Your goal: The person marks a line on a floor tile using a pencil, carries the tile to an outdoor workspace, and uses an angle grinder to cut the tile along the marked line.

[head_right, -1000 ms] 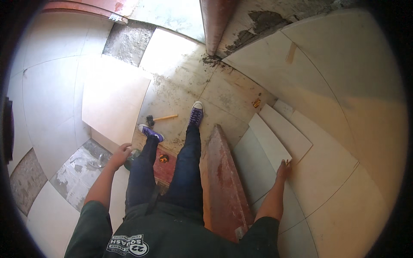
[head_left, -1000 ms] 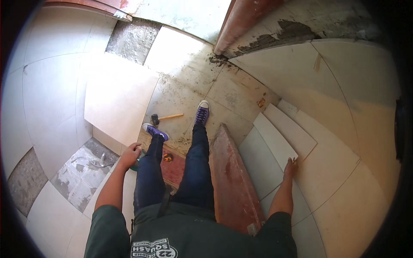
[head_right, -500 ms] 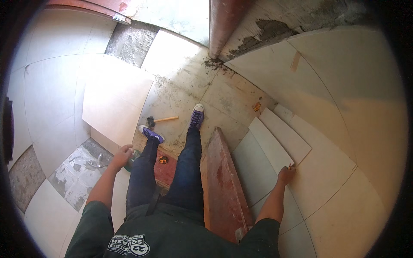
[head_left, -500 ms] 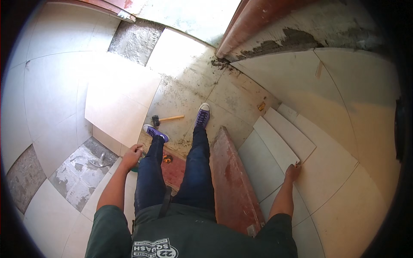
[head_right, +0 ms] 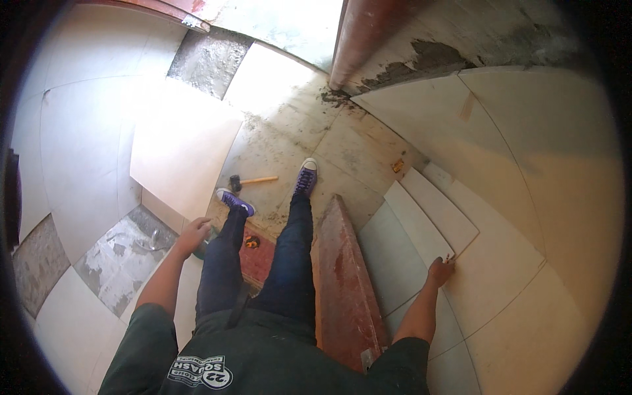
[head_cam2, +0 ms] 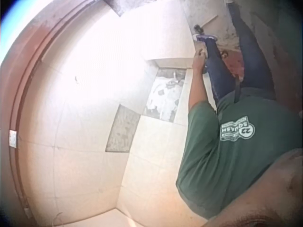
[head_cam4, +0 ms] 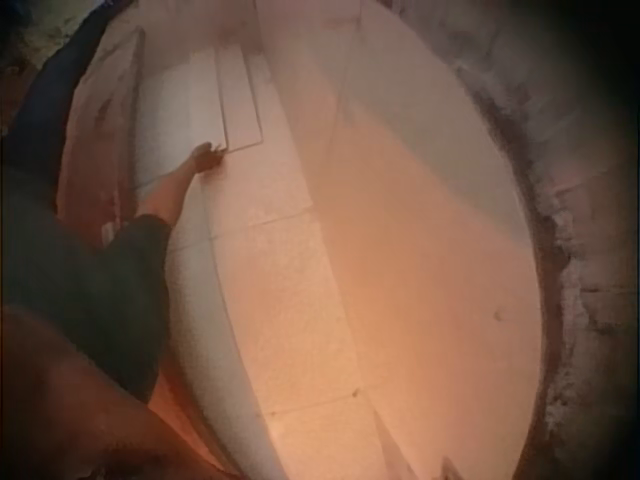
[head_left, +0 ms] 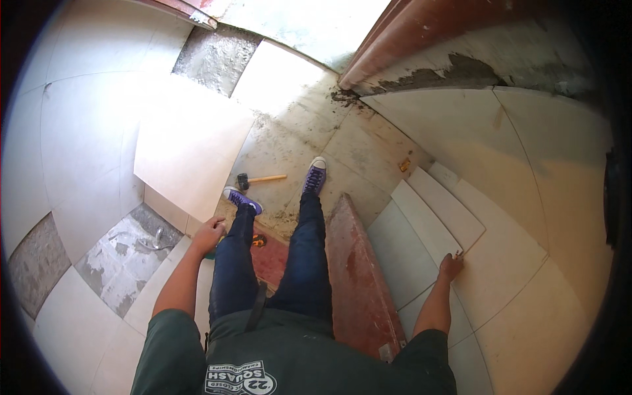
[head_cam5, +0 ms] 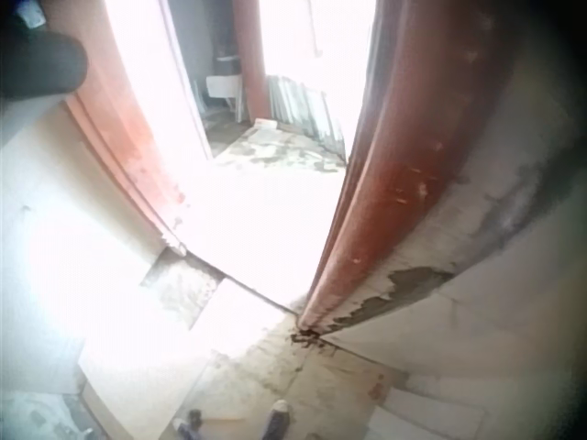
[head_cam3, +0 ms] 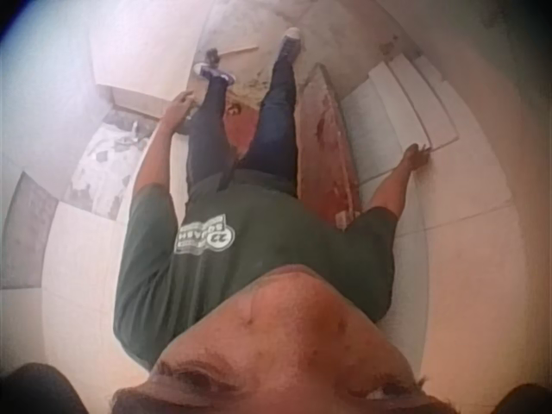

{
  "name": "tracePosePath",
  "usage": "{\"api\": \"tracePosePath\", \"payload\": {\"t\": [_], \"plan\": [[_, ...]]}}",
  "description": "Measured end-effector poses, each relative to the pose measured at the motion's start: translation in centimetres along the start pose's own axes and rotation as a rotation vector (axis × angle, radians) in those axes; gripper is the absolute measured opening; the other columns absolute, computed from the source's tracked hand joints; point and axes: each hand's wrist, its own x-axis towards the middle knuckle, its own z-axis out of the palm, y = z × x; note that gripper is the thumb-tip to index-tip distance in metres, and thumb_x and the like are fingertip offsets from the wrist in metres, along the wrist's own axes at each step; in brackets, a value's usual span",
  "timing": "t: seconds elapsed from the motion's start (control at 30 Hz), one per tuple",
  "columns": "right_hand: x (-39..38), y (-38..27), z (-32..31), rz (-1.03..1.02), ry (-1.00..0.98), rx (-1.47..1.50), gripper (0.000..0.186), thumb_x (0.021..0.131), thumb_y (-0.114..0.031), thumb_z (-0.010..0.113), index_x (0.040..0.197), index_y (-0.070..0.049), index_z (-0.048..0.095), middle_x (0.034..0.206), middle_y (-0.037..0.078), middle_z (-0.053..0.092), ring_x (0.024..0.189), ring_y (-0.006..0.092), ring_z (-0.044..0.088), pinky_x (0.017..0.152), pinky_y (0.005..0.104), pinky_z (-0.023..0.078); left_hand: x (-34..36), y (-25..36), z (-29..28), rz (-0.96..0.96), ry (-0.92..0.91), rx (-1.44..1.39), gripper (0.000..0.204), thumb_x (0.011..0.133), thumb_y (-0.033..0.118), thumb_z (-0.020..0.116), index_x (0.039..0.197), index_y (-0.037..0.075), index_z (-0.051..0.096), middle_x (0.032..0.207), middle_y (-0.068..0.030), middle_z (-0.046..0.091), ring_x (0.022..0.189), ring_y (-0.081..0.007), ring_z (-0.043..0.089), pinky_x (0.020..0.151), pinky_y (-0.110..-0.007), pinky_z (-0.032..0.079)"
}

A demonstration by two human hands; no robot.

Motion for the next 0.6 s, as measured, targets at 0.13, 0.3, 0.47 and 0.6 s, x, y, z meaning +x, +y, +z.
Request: {"api": "tracePosePath", "payload": {"t": [0.13, 0.3, 0.47, 0.6], "plan": [[0.2, -0.4, 2.0, -0.060, 0.071, 0.028, 0.050, 0.089, -0.013, 0.059, 0.134, 0.008, 0.054, 0.144, 0.026, 0.053, 0.130, 0.0373, 0.058, 0.105, 0.0434, 0.050, -0.4, -0.9, 0.7, -0.045, 0.006, -0.012, 0.040, 0.098, 0.023, 0.056, 0.130, 0.001, 0.064, 0.098, -0.0130, 0.076, 0.088, -0.0190, 0.071, 0.082, -0.034, 0.055], [-4.1, -5.8, 1.8, -0.138, 0.001, 0.064, 0.044, 0.098, -0.019, 0.053, 0.136, 0.002, 0.055, 0.132, 0.025, 0.056, 0.120, 0.0373, 0.061, 0.104, 0.0464, 0.049, -0.9, -0.3, 1.4, -0.069, -0.081, -0.058, 0.034, 0.101, 0.031, 0.057, 0.113, 0.003, 0.073, 0.083, -0.0071, 0.076, 0.072, -0.0145, 0.070, 0.073, -0.032, 0.056], [-6.6, -12.3, 3.8, -0.280, -0.112, 0.209, 0.040, 0.102, -0.021, 0.050, 0.131, 0.005, 0.060, 0.131, 0.026, 0.057, 0.117, 0.0398, 0.061, 0.101, 0.0448, 0.049, -2.2, 2.1, 0.5, -0.228, -0.140, -0.096, 0.034, 0.101, 0.032, 0.058, 0.109, 0.004, 0.074, 0.075, -0.0060, 0.075, 0.061, -0.0146, 0.067, 0.067, -0.032, 0.055], [-8.7, -17.9, 6.3, -0.425, -0.247, 0.266, 0.041, 0.105, -0.023, 0.045, 0.128, 0.007, 0.059, 0.107, 0.022, 0.066, 0.105, 0.0339, 0.068, 0.090, 0.0412, 0.054, -1.7, -3.8, 2.3, -0.185, -0.090, -0.301, 0.035, 0.101, 0.032, 0.058, 0.110, 0.003, 0.074, 0.083, -0.0119, 0.076, 0.073, -0.0207, 0.072, 0.073, -0.035, 0.056]]}}
